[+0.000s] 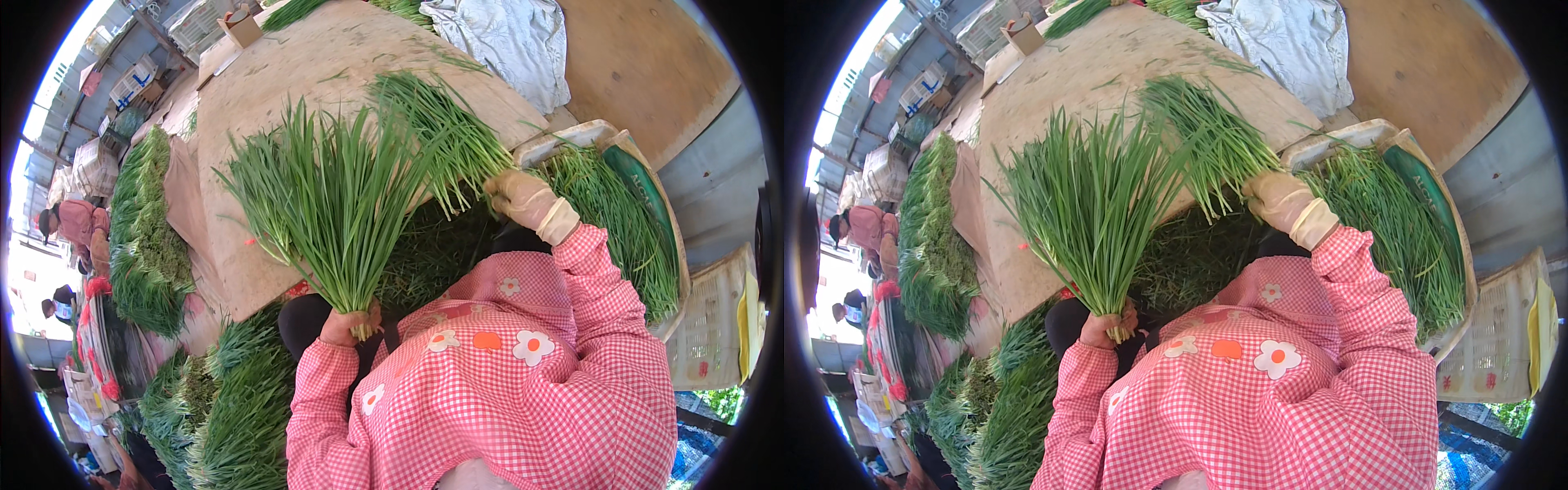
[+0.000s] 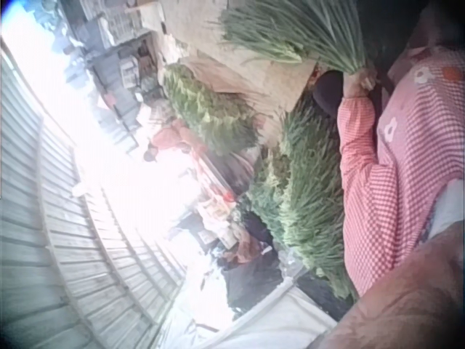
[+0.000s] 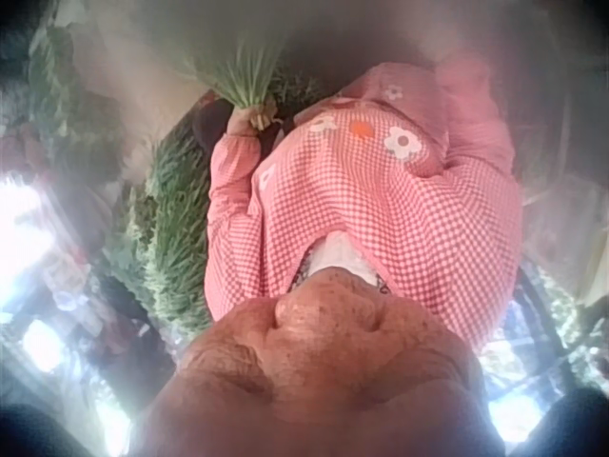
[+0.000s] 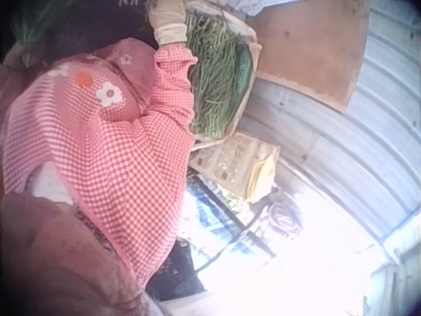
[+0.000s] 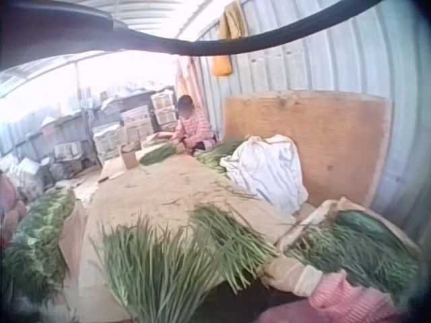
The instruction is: The person is bundling chives by hand, removing yellowed leaves, and tying small bunches together with thin yellow strips.
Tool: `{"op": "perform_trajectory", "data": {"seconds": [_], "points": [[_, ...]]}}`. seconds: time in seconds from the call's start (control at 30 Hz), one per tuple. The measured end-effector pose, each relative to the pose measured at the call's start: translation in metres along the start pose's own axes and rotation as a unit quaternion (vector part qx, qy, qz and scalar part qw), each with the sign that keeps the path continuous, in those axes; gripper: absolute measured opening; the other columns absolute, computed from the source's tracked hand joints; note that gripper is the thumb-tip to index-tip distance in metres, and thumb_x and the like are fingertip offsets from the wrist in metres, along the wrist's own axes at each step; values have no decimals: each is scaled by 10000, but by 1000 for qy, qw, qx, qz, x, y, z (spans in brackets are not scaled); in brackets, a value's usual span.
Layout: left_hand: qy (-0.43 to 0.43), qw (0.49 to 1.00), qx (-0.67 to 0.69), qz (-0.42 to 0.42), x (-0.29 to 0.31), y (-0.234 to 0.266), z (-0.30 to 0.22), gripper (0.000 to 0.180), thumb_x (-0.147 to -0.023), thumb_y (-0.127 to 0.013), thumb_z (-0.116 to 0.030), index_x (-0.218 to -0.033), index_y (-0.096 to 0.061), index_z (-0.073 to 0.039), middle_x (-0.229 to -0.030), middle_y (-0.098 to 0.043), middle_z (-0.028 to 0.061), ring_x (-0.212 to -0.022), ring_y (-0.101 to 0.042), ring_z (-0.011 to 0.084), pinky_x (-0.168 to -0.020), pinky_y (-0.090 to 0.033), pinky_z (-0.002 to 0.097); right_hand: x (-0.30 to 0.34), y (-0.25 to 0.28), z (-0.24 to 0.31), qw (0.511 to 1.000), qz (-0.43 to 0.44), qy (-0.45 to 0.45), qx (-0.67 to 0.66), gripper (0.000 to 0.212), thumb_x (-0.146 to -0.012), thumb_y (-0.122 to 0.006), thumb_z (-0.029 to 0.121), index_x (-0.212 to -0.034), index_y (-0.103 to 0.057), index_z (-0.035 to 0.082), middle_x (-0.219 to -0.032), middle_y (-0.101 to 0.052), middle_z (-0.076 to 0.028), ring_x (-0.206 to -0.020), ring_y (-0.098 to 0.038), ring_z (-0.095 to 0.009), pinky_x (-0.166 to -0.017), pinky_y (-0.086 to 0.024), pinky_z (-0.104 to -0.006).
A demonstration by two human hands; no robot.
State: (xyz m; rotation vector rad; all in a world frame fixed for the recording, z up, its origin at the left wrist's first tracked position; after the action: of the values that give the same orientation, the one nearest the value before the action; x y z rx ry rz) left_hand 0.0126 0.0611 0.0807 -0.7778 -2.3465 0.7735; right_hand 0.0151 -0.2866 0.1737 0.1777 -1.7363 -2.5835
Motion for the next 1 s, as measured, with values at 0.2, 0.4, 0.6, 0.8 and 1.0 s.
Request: {"op": "perform_trajectory", "data": {"seconds": [0.2, 0.4, 0.6, 0.8, 1.0], "points": [[1, 997, -65, 49, 3, -8, -1, 425, -544, -646, -83, -946, -540, 2, -671, -549, 97, -555, -531, 212, -508, -445, 326, -27, 64, 57, 958, -250, 139, 4, 259, -843, -529, 249, -993, -587, 45, -944, -590, -147, -906, -557, -326, -788, -433, -411], [25, 990, -112, 85, 0, -6, 5, 454, -507, -670, -12, -945, -552, 2, -694, -558, 87, -569, -537, 206, -494, -441, 323, -60, 47, 59, 987, -93, 70, 114, 451, -784, -584, 420, -1060, -589, 64, -1031, -602, -137, -987, -542, -327, -881, -404, -401], [25, 991, -107, 81, 0, -2, 9, 444, -521, -679, -18, -945, -549, 5, -694, -554, 88, -567, -539, 204, -486, -440, 319, -65, 4, 46, 991, -35, 126, 4, 274, -762, -597, 279, -941, -630, 74, -961, -605, -124, -921, -566, -272, -900, -371, -392], [31, 994, -100, 42, -6, -16, 5, 347, -562, -656, -86, -879, -533, -13, -653, -515, 75, -539, -511, 198, -490, -439, 312, -83, -26, 26, 979, -106, 2, 176, 189, -794, -507, 231, -858, -564, 62, -844, -590, -125, -848, -578, -254, -821, -406, -377], [33, 996, -68, 40, -3, -3, 7, 480, -554, -683, -127, -992, -521, -17, -712, -504, 80, -585, -495, 196, -517, -423, 327, -93, 10, 0, 971, -155, -168, 69, 225, -812, -508, 208, -920, -595, 31, -915, -604, -177, -859, -595, -330, -758, -466, -410]]}}
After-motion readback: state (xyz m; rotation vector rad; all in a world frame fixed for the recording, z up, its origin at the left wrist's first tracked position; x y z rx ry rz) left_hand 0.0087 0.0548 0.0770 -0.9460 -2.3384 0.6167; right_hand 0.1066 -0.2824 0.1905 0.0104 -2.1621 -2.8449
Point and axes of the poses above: each hand's wrist, its own x-axis away from the middle knuckle, its own y-axis out of the back of the hand, z = x × y, the point moved 5 cm from there along -x, towards the middle knuckle
